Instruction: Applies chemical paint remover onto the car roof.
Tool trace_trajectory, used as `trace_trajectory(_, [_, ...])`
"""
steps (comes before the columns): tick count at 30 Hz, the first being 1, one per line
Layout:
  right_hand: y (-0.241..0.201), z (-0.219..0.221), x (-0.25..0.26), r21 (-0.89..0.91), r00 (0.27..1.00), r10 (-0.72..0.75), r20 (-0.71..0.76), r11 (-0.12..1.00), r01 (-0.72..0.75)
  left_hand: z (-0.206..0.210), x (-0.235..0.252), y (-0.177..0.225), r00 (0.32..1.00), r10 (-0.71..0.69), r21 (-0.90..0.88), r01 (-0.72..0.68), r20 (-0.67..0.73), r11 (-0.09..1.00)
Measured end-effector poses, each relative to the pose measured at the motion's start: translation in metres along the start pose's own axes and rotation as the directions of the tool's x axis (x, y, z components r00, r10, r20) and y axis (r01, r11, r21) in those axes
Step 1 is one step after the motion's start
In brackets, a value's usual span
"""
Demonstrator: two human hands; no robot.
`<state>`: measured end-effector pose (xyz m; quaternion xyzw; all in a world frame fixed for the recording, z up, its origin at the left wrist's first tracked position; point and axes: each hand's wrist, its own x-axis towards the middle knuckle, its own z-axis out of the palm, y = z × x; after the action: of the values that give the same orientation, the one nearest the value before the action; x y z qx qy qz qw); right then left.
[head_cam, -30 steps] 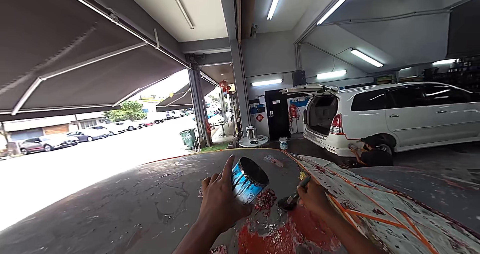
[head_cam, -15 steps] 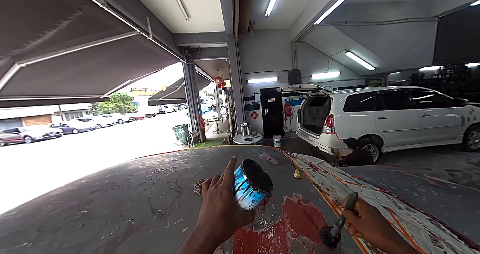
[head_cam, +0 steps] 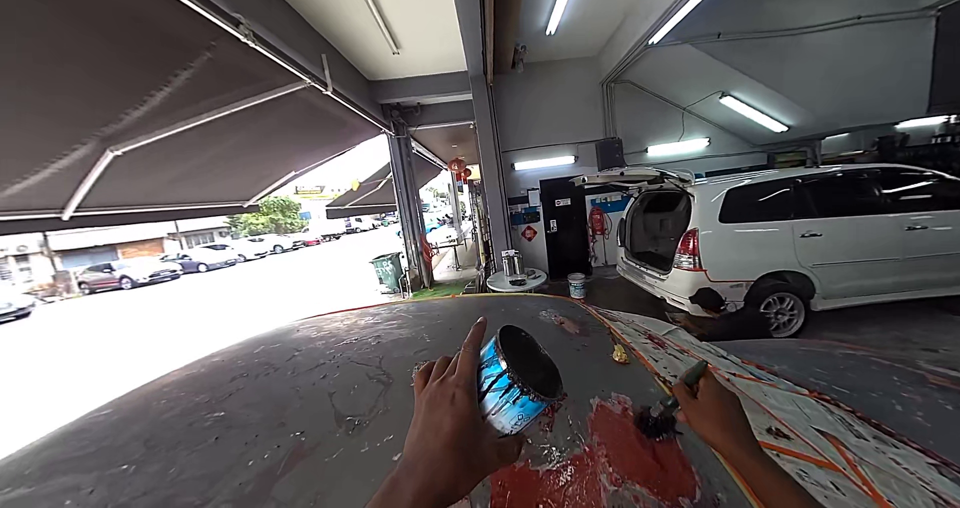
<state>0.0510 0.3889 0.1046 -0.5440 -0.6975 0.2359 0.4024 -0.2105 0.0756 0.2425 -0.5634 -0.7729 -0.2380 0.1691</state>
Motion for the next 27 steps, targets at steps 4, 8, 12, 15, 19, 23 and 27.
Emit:
trace_trajectory(4, [-0.036, 0.035, 0.006, 0.055, 1.0, 0.012, 0.029, 0.998, -0.014, -0.004, -0.003, 0.003, 0.998, -0.038, 0.016, 0.037, 0.054, 0.999])
trace_trajectory(8, [-0.067, 0.029, -0.03, 0.15, 0.967, -0.06, 0.249, 0.988, 0.023, 0.002, -0.005, -0.002, 1.0, -0.017, -0.011, 0.017, 0.017, 1.0])
trace_trajectory(12, [-0.05, -0.01, -0.079, 0.2, 0.915, -0.199, 0.35, 0.971, 0.134, 0.004, -0.008, -0.009, 0.999, -0.016, -0.055, 0.017, 0.03, 0.998])
trace_trajectory(15, [-0.02, -0.04, -0.087, 0.156, 0.931, -0.214, 0.294, 0.972, 0.175, 0.001, -0.006, -0.012, 0.999, -0.021, -0.087, 0.024, 0.041, 0.996])
trace_trajectory(19, [-0.012, -0.054, -0.081, 0.186, 0.974, -0.165, 0.154, 0.973, 0.136, -0.001, -0.005, -0.009, 0.998, -0.021, -0.104, 0.027, 0.061, 0.994])
trace_trajectory(23, [-0.028, -0.053, -0.113, 0.231, 0.955, -0.199, 0.219, 0.962, 0.147, -0.005, -0.007, -0.008, 0.998, -0.028, -0.15, 0.036, 0.055, 0.988])
trace_trajectory(27, [-0.019, -0.048, -0.112, 0.238, 0.982, -0.141, 0.122, 0.965, 0.109, -0.013, -0.014, -0.017, 0.997, -0.076, -0.252, 0.074, 0.002, 0.965])
